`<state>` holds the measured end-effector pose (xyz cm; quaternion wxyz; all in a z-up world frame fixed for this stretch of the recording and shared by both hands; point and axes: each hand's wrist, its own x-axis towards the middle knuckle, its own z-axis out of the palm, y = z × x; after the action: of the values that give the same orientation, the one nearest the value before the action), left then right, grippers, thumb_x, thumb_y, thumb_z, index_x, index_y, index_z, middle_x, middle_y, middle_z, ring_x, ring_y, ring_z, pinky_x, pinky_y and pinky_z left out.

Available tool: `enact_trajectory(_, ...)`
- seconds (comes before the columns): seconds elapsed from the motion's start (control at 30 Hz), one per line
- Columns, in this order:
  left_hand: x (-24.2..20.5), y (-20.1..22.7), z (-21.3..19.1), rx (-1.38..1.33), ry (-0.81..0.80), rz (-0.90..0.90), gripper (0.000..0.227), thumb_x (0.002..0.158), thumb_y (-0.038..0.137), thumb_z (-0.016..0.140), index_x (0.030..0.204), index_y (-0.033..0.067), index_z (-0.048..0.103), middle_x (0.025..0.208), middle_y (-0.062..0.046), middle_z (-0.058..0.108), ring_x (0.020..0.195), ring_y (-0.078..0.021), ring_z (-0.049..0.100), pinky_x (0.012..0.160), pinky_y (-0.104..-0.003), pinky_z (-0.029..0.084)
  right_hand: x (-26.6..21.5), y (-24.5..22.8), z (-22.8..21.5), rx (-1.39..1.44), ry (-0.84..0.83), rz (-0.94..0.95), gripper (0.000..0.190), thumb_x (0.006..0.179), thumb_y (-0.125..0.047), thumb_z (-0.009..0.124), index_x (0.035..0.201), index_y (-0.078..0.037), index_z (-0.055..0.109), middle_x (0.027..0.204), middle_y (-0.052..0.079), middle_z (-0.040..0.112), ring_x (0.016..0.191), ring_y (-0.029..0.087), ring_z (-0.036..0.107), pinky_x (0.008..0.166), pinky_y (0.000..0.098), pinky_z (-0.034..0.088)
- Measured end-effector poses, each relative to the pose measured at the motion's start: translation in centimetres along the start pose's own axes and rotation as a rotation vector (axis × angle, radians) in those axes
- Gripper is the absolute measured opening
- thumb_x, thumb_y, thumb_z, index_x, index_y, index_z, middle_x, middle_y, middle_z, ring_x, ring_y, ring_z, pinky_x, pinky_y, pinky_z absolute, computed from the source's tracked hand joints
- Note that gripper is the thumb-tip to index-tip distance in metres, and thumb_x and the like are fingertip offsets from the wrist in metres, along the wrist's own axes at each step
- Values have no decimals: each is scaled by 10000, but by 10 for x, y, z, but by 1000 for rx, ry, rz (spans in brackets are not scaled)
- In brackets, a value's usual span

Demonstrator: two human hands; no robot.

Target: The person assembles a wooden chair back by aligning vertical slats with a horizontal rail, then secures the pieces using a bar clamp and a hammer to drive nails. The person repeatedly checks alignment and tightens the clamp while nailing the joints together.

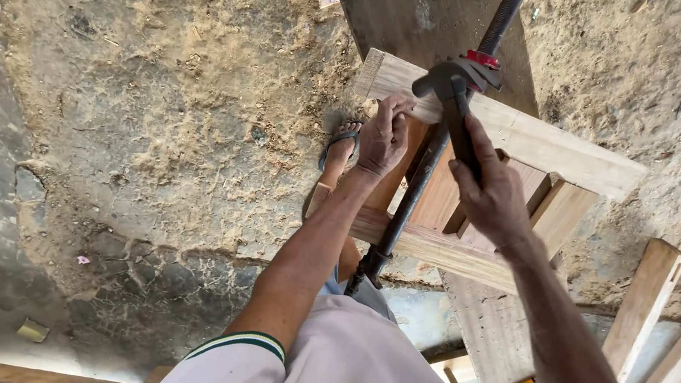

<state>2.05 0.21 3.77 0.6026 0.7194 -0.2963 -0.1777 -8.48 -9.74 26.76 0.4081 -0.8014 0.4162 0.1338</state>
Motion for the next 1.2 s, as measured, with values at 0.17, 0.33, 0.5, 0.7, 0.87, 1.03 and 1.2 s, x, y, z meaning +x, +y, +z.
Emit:
enact_trajectory(0.17,-7,-9,4,12,-6,20,348,975,-84,546,1275,80,484,1173,-116,750,891,-200,763,672,-307,615,-8,35,35,22,57,65,710,1013,-201,610,1648,-242,293,885,125,709,604,193,636,507,356,554)
enact_trajectory(0.33,-3,0,0,100,48,117,304,1009,-57,558,1270,77,479,1136,-90,712,955,-305,747,746,-385,596,-1,32,30,-86,111,-124,705,1032,-196,639,1655,-223,310,907,116,714,676,196,672,541,332,569)
enact_trajectory(0.5,1,7,-1,140,134,-20,271,995,-40,512,1247,51,472,1130,-163,585,939,-336,665,741,-404,572,-1,7,2,-121,167,-285,748,1061,-162,638,1678,-263,229,906,93,697,712,180,673,555,309,590)
enact_trajectory(0.7,1,4,2,183,142,8,273,991,-31,500,1248,53,460,1134,-173,560,989,-358,640,768,-428,564,2,49,30,-267,148,-312,781,1109,-139,620,1684,-303,118,879,88,655,673,175,638,526,310,558)
enact_trajectory(0.87,8,6,0,226,161,44,265,990,-21,533,1234,52,458,1143,-181,564,1001,-391,626,761,-454,537,-5,27,19,-341,41,-170,786,1059,-143,620,1673,-327,165,827,109,657,636,211,640,504,361,569)
enact_trajectory(1.03,3,9,0,190,169,40,272,984,-29,514,1237,65,475,1126,-157,571,995,-357,639,792,-441,568,-19,44,41,27,355,-504,692,1155,-127,537,1700,-317,156,978,116,696,711,137,693,584,292,589)
enact_trajectory(1.2,-4,0,4,187,133,24,275,987,-28,511,1241,52,445,1150,-180,565,1008,-365,638,768,-423,562,-10,30,39,-188,25,-106,701,1109,-122,568,1667,-287,177,859,143,682,557,178,636,435,311,548)
